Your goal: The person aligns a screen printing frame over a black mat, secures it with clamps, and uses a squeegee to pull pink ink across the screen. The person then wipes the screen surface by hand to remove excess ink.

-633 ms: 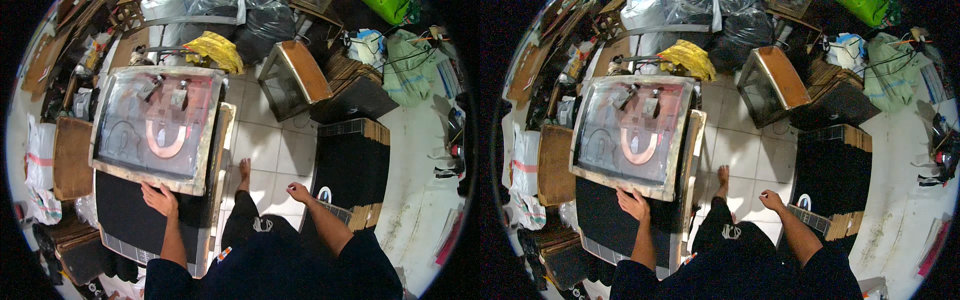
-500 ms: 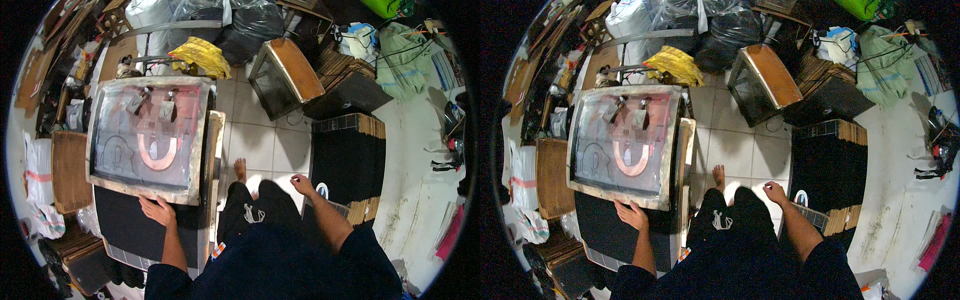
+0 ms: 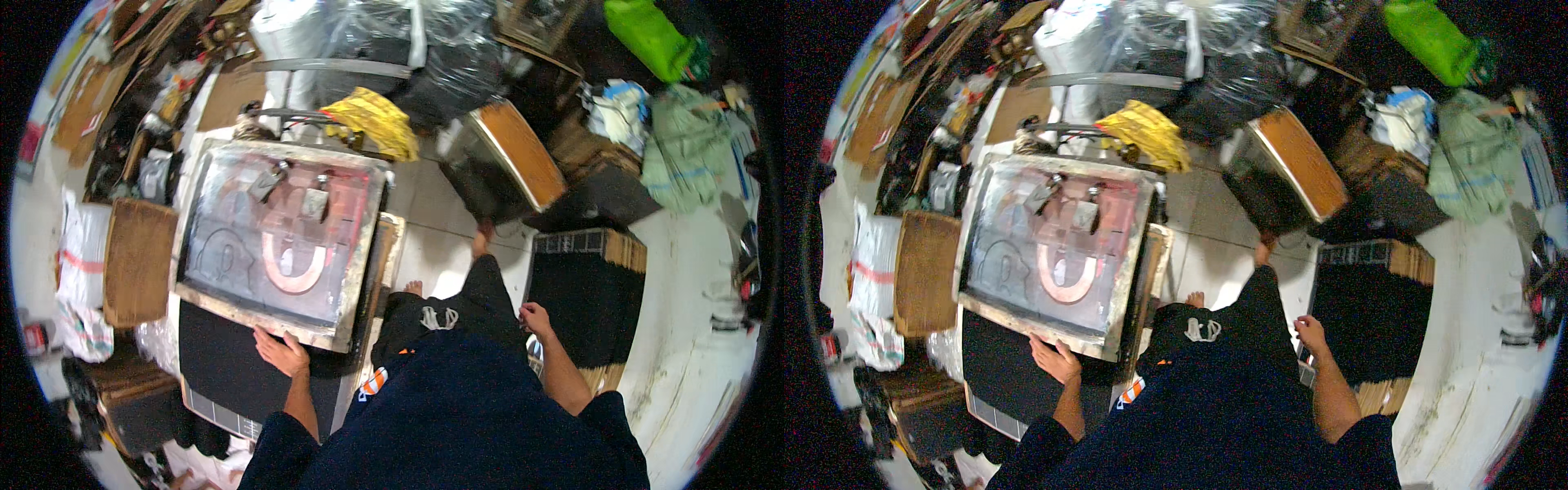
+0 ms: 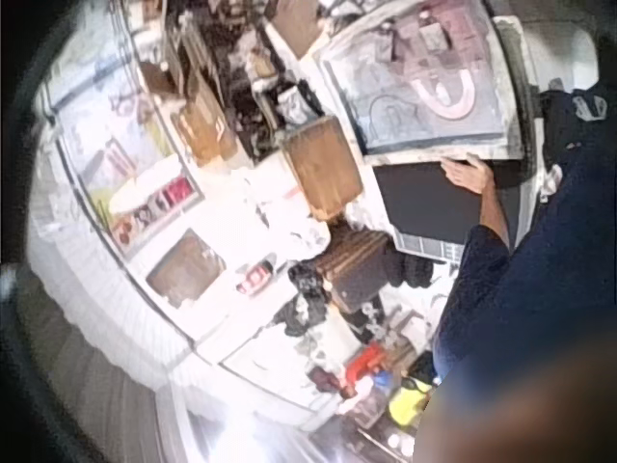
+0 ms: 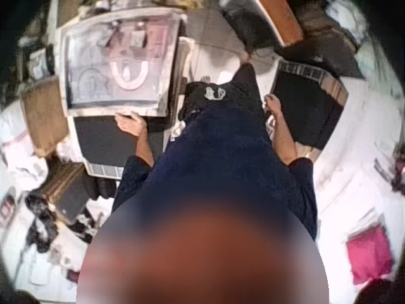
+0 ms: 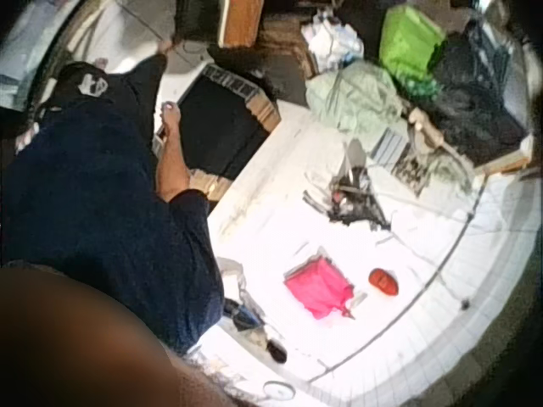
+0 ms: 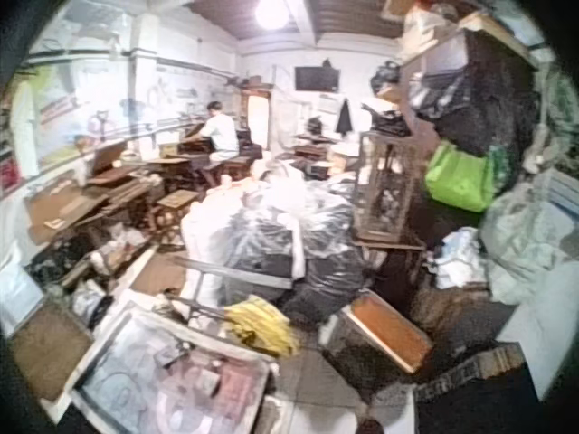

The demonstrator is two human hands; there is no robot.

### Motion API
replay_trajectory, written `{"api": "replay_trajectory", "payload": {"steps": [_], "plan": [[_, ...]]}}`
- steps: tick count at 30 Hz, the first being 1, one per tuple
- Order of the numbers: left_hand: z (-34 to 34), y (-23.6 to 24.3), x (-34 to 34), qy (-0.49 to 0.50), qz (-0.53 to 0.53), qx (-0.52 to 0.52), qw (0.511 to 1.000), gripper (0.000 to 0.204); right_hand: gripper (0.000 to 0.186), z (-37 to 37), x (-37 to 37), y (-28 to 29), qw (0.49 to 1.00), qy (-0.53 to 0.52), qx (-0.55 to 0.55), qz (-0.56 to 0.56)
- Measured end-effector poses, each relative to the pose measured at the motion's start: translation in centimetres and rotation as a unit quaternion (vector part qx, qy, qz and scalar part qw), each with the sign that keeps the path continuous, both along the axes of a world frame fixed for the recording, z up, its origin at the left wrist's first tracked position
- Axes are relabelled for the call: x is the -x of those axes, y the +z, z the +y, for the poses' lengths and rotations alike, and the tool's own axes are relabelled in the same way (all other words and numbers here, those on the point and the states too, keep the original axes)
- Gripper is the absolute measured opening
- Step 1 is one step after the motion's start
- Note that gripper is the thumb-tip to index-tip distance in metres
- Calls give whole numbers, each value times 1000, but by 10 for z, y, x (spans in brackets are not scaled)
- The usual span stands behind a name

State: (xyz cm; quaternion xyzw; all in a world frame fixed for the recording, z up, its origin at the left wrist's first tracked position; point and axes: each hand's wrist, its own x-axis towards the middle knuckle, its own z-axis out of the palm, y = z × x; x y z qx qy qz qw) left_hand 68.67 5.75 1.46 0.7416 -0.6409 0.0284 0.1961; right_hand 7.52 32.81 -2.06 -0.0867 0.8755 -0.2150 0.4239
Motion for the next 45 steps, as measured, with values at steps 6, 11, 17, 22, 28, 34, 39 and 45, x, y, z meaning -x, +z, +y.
{"api": "replay_trajectory", "payload": {"steps": [6,11,17,22,28,34,39,45], "plan": [[0,8,2,18,35,-36,999,79,30,-41,42,-2,998,45,3,54],[-1,10,3,17,47,-42,998,78,33,-86,26,31,995,91,33,26],[-2,9,2,23,51,-41,998,80,35,-121,-37,52,968,244,53,-3],[0,5,-1,17,48,-23,998,80,35,-114,-95,34,944,319,59,-63],[0,3,-2,13,54,-7,998,78,36,-112,-192,23,939,330,93,-28],[0,8,-3,13,64,-23,998,79,39,-161,-315,40,882,244,336,221],[4,11,-6,-16,134,-14,991,76,62,-215,-427,44,904,89,367,200],[-18,3,-113,-113,296,67,946,73,60,-223,-485,24,885,-44,365,286]]}}
